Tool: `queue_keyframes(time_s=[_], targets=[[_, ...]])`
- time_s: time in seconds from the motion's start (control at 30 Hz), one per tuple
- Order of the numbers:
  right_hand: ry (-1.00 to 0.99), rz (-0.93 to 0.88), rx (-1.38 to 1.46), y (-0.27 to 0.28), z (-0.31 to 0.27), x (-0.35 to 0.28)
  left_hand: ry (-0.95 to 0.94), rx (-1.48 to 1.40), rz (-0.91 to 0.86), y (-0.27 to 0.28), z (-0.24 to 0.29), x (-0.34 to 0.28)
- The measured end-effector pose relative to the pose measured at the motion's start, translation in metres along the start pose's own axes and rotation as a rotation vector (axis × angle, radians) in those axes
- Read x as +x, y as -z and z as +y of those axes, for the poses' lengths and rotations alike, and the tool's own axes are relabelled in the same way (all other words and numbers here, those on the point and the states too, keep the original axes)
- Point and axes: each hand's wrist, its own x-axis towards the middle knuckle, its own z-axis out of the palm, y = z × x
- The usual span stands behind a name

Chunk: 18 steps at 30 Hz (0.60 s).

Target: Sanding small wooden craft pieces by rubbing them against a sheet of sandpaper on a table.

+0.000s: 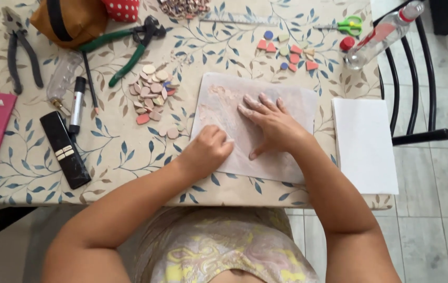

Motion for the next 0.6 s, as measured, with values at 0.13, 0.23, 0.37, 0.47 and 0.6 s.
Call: queue_keyframes(time_s=[0.13, 0.23, 0.37, 0.47, 0.6], targets=[[-0.021, -0.006, -0.01, 0.003, -0.001, 0.001, -0.006, 0.04, -0.109, 0.045, -0.008, -0.032], [-0.047, -0.025, -0.012, 0.005, -0.004, 0.0, 0.06, 0.038, -0.346, 0.064, -0.022, -0.03], [-0.032, -0.026, -0.02, 0.0, -0.002, -0.001, 0.159, -0.046, -0.179, 0.027, -0.02, 0.013], [-0.032, 0.008, -0.018, 0.002, -0.001, 0.002, 0.077, -0.026, -0.059, 0.001, -0.013, 0.019], [-0.048, -0.021, -0.007, -0.001, -0.001, 0.001, 0.06, 0.005, -0.231, 0.041, -0.003, -0.024]])
